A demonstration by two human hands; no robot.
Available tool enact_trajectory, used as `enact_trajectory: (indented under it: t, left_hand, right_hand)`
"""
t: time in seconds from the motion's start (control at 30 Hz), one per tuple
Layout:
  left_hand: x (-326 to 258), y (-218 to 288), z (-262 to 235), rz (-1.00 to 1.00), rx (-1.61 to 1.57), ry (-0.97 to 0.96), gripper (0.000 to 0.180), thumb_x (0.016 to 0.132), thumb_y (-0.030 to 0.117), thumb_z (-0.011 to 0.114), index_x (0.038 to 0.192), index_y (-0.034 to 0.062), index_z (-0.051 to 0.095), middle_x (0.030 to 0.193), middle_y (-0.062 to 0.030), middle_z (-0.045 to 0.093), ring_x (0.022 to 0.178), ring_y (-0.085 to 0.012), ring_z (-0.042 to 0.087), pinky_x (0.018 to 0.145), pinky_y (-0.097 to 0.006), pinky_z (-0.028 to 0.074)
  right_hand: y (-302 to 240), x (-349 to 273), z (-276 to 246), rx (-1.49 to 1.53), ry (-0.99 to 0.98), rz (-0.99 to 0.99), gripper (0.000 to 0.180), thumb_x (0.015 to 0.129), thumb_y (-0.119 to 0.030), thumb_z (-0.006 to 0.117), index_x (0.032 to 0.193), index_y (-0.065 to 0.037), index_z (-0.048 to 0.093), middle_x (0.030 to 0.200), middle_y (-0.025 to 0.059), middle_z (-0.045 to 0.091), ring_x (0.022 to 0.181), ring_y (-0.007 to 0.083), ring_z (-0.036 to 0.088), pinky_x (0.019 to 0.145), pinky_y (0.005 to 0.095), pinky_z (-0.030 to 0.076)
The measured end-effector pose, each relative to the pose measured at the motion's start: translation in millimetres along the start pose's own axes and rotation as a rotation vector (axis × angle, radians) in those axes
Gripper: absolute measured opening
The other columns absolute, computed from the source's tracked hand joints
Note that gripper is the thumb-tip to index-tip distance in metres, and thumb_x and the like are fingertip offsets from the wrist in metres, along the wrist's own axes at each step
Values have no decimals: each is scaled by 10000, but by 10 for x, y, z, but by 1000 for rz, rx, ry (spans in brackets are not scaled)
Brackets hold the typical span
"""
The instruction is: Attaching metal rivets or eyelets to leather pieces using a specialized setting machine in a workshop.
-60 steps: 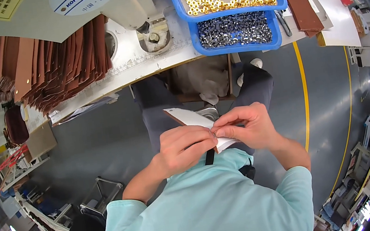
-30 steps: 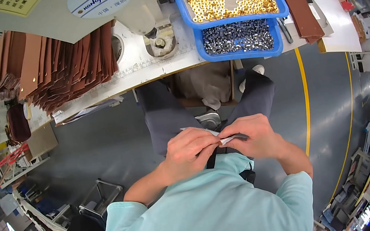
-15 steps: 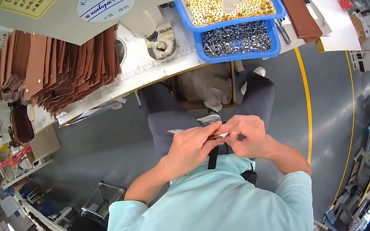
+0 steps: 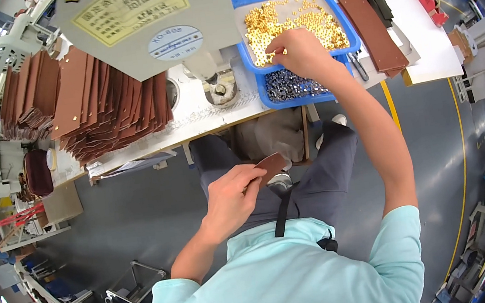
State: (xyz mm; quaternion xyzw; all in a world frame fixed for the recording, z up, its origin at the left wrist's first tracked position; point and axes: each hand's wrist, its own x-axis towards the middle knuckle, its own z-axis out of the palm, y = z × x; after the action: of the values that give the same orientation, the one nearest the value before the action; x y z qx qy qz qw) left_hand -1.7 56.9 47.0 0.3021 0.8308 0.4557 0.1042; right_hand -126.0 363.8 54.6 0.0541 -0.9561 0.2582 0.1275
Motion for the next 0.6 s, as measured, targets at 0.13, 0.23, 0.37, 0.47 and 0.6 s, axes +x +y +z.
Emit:
enact_trajectory:
  t: [0.13, 0.23, 0.37, 0.47, 0.6]
  left_hand:
    - [-70, -5, -153, -282, -115, 41, 164, 854, 11, 737, 1005, 36, 679, 911, -86, 704, 749, -196, 698, 655, -294, 550]
    - [-21, -33, -242, -371, -467, 97, 240, 880, 15, 730, 1095, -10, 626, 973, -67, 688, 815, -108, 643, 734, -271, 531]
    - [12, -161, -244, -309, -592, -20, 326, 967, 52, 643, 1287, -9, 622, 1096, -77, 692, 951, -127, 656, 842, -267, 528]
    - [-6, -175, -264, -372, -571, -19, 297, 1011, 96, 602, 1286, -9, 642, 1118, -73, 707, 983, -131, 661, 873, -267, 527]
    - [-45, -158, -198, -426, -779, -42, 272, 1020, 123, 607, 1243, -19, 671, 1104, -65, 722, 989, -117, 655, 879, -268, 526]
  right_hand:
    - [-5, 253, 110, -76, -204, 73, 154, 762, -120, 772, 896, -46, 780, 809, 143, 742, 772, 315, 721, 744, 405, 564]
    - [-32, 268, 88, -94, -231, 80, 130, 767, -136, 767, 850, -36, 768, 794, 139, 739, 754, 309, 718, 732, 403, 558]
    - [-68, 166, 15, -31, -94, 149, 139, 814, -129, 750, 894, -16, 746, 834, 131, 735, 743, 261, 695, 709, 381, 535]
    - [-555, -241, -137, 325, 94, 227, 95, 867, -118, 716, 909, -40, 750, 873, 127, 730, 778, 256, 694, 747, 365, 550]
    - [-1168, -1175, 40, 557, 24, 55, 93, 821, -77, 779, 904, -52, 744, 1027, 101, 711, 946, 246, 674, 803, 351, 543]
